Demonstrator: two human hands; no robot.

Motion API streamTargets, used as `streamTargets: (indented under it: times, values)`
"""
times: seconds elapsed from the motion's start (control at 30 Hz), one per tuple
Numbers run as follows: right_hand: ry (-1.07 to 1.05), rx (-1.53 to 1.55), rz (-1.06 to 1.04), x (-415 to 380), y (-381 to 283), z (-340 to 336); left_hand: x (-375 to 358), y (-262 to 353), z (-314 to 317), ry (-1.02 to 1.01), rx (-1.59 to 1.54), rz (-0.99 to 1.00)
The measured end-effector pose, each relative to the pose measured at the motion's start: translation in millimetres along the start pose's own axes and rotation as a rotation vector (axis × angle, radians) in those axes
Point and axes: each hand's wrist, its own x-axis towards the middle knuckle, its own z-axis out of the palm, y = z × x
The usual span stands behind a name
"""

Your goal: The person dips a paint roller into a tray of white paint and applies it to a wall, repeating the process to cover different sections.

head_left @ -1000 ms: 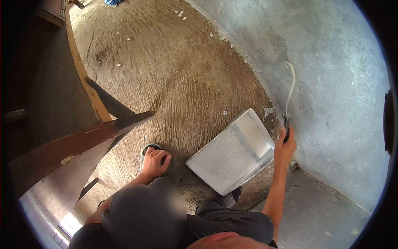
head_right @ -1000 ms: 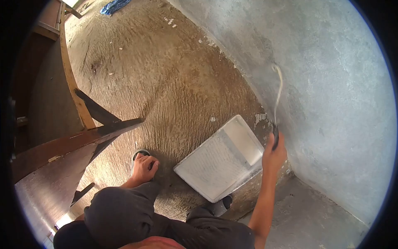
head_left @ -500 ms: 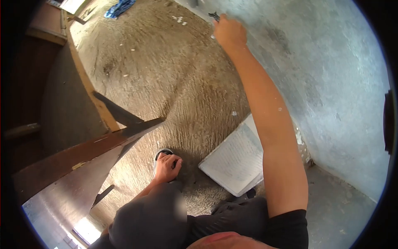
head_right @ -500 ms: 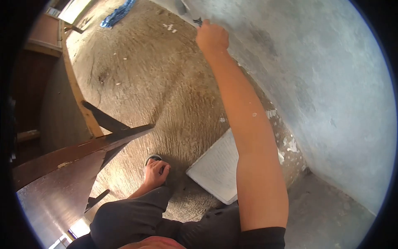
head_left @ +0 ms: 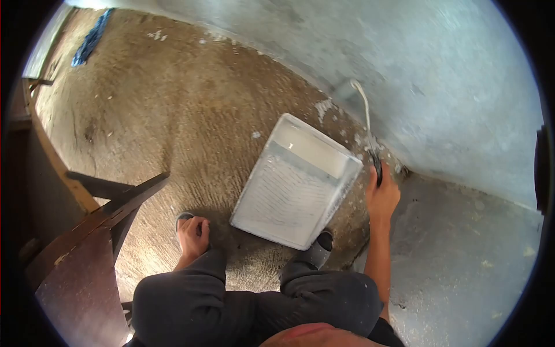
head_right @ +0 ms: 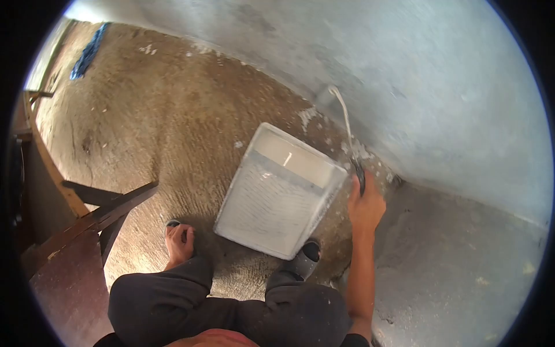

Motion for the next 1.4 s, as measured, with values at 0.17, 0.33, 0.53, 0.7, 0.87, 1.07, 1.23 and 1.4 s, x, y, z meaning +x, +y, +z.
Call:
streamTargets:
  times: [0.17,0.33,0.53,0.7,0.87,1.07,1.23,1.4]
  values:
    - [0.074,-0.035,0.283,-83.6,59.5,-0.8,-1.5,0.9,3.1,-0.017,0.054,-0.049]
    - [-0.014,0.159,0.244,-22.5,-7.2,12.7,-4.3,-0.7,7.0,0.003,0.046,-0.082]
    - [0.047,0.3,0.036,47.6,-66.3,52.6,-9.4,-6.5,9.6,0.007,0.038,-0.112]
    - [0.065,0.178,0.088,-0.2,-15.6,37.4,-17.7,-24.2,20.9,0.02,0.046,-0.197]
    - [0.098,0.069,0.395,-96.0,45.6,6.0,-14.7,-25.6,22.0,-0.023,0.077,-0.189]
    - [0.108,-0.059,0.735,-145.3,70.2,-8.9,-16.1,-30.2,23.0,-0.011,0.097,-0.114]
    - [0.178,0.074,0.686,-137.0,46.5,11.4,-12.8,-18.1,20.2,-0.032,0.081,-0.185]
    - [0.182,0.313,0.464,-87.1,-0.1,29.5,-13.4,-23.0,21.4,-0.016,0.069,-0.168]
